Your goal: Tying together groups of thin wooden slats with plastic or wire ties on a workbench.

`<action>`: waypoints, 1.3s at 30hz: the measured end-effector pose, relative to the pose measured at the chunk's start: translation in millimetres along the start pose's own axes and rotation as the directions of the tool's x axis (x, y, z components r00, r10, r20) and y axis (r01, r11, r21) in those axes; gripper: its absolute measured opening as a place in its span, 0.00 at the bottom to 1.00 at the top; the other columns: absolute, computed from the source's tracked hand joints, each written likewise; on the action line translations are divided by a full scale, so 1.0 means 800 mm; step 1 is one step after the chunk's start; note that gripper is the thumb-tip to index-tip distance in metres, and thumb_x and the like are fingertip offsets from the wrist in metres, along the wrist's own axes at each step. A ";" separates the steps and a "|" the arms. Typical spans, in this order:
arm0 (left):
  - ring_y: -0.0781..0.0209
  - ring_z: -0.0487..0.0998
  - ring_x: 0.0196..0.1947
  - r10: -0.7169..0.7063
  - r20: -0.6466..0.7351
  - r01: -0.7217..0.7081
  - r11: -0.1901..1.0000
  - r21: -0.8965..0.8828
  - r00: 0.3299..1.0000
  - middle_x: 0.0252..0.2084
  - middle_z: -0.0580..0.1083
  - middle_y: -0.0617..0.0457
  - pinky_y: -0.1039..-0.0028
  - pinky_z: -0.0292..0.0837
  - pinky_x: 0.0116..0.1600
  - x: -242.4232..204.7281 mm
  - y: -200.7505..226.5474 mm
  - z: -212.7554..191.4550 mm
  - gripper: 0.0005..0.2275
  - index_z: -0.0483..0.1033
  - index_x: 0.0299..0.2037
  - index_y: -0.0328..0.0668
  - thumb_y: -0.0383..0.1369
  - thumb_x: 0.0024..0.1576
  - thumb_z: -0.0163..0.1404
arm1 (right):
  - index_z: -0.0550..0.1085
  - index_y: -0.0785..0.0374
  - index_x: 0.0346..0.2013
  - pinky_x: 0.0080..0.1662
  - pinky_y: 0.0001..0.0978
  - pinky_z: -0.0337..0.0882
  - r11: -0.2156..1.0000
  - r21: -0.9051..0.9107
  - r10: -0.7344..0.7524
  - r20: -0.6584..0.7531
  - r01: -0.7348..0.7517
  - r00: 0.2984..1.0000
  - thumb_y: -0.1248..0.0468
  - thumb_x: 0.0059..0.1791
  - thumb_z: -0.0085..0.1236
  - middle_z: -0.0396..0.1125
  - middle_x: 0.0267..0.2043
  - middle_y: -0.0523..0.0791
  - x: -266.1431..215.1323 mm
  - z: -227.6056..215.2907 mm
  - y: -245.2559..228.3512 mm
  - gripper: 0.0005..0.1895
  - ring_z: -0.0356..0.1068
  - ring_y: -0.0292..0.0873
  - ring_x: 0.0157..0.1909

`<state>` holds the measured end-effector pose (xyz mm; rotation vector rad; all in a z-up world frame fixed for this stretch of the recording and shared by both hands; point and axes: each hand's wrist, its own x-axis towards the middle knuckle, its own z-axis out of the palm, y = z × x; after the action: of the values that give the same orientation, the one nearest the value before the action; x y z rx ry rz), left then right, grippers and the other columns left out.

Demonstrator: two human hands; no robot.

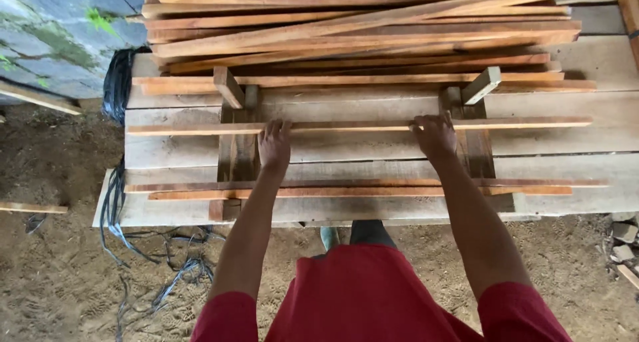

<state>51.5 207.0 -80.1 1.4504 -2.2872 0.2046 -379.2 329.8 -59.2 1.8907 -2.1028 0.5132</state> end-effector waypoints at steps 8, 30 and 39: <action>0.55 0.78 0.47 0.000 0.052 0.003 0.998 -0.058 0.999 0.44 0.75 0.56 0.62 0.72 0.52 -0.015 0.000 0.006 0.07 0.73 0.44 0.53 0.31 0.58 0.54 | 0.83 0.46 0.37 0.42 0.40 0.81 0.996 -0.036 0.076 -0.040 -0.077 0.996 0.54 0.44 0.72 0.75 0.35 0.39 -0.032 -0.034 -0.034 0.09 0.76 0.44 0.40; 0.50 0.71 0.63 -0.051 0.088 0.058 0.995 -0.077 0.995 0.61 0.69 0.48 0.59 0.63 0.68 -0.047 0.030 -0.059 0.19 0.65 0.65 0.48 0.37 0.63 0.47 | 0.79 0.52 0.43 0.47 0.55 0.77 0.979 -0.078 0.196 0.094 -0.189 0.976 0.47 0.50 0.64 0.65 0.48 0.44 -0.046 -0.015 -0.040 0.15 0.67 0.53 0.58; 0.48 0.70 0.47 -0.058 -0.046 0.058 0.998 0.001 0.997 0.43 0.65 0.53 0.57 0.65 0.52 -0.064 0.027 -0.038 0.09 0.69 0.46 0.56 0.44 0.61 0.49 | 0.77 0.54 0.40 0.59 0.51 0.70 0.993 -0.068 -0.107 -0.234 0.093 0.966 0.52 0.49 0.67 0.64 0.46 0.45 -0.084 0.001 -0.020 0.13 0.70 0.52 0.54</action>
<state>59.4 269.0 -72.4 1.4958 -2.2064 0.2215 -356.0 388.3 -86.9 1.7949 -1.8410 0.6166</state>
